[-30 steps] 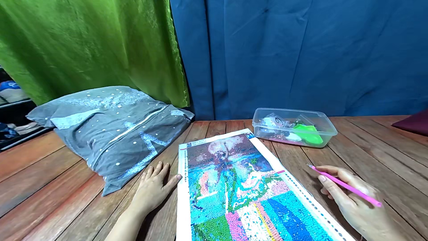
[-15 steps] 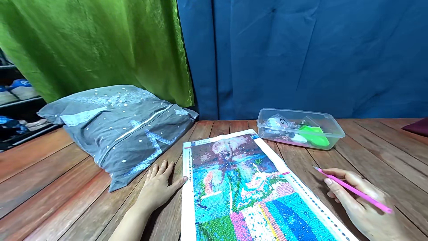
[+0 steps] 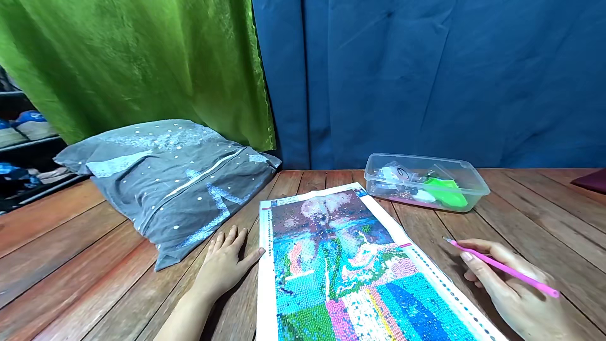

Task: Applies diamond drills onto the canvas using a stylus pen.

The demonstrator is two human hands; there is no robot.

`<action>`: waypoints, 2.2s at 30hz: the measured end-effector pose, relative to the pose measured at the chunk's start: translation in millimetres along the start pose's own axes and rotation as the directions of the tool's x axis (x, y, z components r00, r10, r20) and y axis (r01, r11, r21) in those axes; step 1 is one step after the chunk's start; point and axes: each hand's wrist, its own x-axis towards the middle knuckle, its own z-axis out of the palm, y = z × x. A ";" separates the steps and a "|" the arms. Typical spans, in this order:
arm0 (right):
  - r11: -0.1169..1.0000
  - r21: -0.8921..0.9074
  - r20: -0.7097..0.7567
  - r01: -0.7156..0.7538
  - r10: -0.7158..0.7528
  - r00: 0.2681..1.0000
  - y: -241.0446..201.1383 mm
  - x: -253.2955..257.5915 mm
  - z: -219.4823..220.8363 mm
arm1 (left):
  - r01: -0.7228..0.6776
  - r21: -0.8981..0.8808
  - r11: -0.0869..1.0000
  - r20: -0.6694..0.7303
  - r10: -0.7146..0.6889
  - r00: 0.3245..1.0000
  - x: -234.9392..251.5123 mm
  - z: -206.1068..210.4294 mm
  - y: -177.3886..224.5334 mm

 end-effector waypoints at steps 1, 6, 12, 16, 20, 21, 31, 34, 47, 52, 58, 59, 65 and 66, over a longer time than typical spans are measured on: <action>1.000 0.003 -0.002 0.001 -0.001 1.000 0.4 0.0 0.2 | 0.008 0.001 1.000 0.000 -0.008 1.000 0.0 -0.3 1.1; 1.000 0.006 -0.005 0.015 -0.015 1.000 1.8 0.1 0.9 | 0.030 0.002 1.000 -0.016 -0.030 0.999 1.3 0.7 3.2; 1.000 0.006 -0.002 0.001 -0.001 1.000 1.0 -0.5 0.5 | 0.037 0.005 0.999 -0.023 -0.037 0.999 1.5 1.4 4.8; 1.000 0.010 -0.008 0.004 -0.004 1.000 0.2 0.1 0.6 | 0.045 0.005 0.999 -0.023 -0.045 0.999 1.2 1.1 5.6; 0.999 0.031 -0.008 0.014 -0.013 1.000 1.2 0.6 0.5 | 0.044 -0.005 0.999 -0.035 -0.044 0.998 1.6 2.1 5.2; 0.999 0.030 -0.008 0.023 -0.023 1.000 1.4 0.7 0.3 | 0.045 -0.003 0.999 -0.035 -0.045 0.998 1.6 1.9 5.3; 0.996 0.016 0.009 0.084 -0.084 0.996 4.3 1.6 -1.2 | 0.047 0.014 0.999 -0.033 -0.047 0.998 3.0 2.3 5.7; 0.996 -0.010 0.014 0.088 -0.088 0.996 4.7 1.2 -1.3 | 0.031 0.020 0.999 -0.040 -0.030 0.999 2.7 3.4 3.3; 0.993 -0.046 0.015 0.108 -0.107 0.994 6.2 1.0 -0.3 | -0.006 -0.028 1.000 -0.043 0.005 0.999 2.4 3.5 -2.8; 0.992 -0.063 0.018 0.110 -0.109 0.994 6.3 1.5 0.0 | 0.006 -0.034 0.999 -0.045 -0.008 0.999 1.9 3.1 -1.5; 0.991 -0.076 0.015 0.114 -0.113 0.994 5.7 1.3 -0.5 | 0.011 -0.029 1.000 -0.048 -0.012 0.999 1.3 2.6 0.6; 0.990 -0.075 0.014 0.122 -0.121 0.993 7.2 1.2 -0.2 | 0.011 -0.029 1.000 -0.048 -0.012 0.999 1.6 2.7 0.5; 0.989 -0.082 0.019 0.120 -0.119 0.993 5.8 0.9 -0.5 | 0.010 -0.034 0.999 -0.049 -0.012 0.999 3.0 3.6 -1.0; 0.989 -0.082 0.020 0.122 -0.121 0.992 6.2 1.1 -0.4 | 0.007 -0.034 0.999 -0.052 -0.009 0.999 2.9 3.7 -0.9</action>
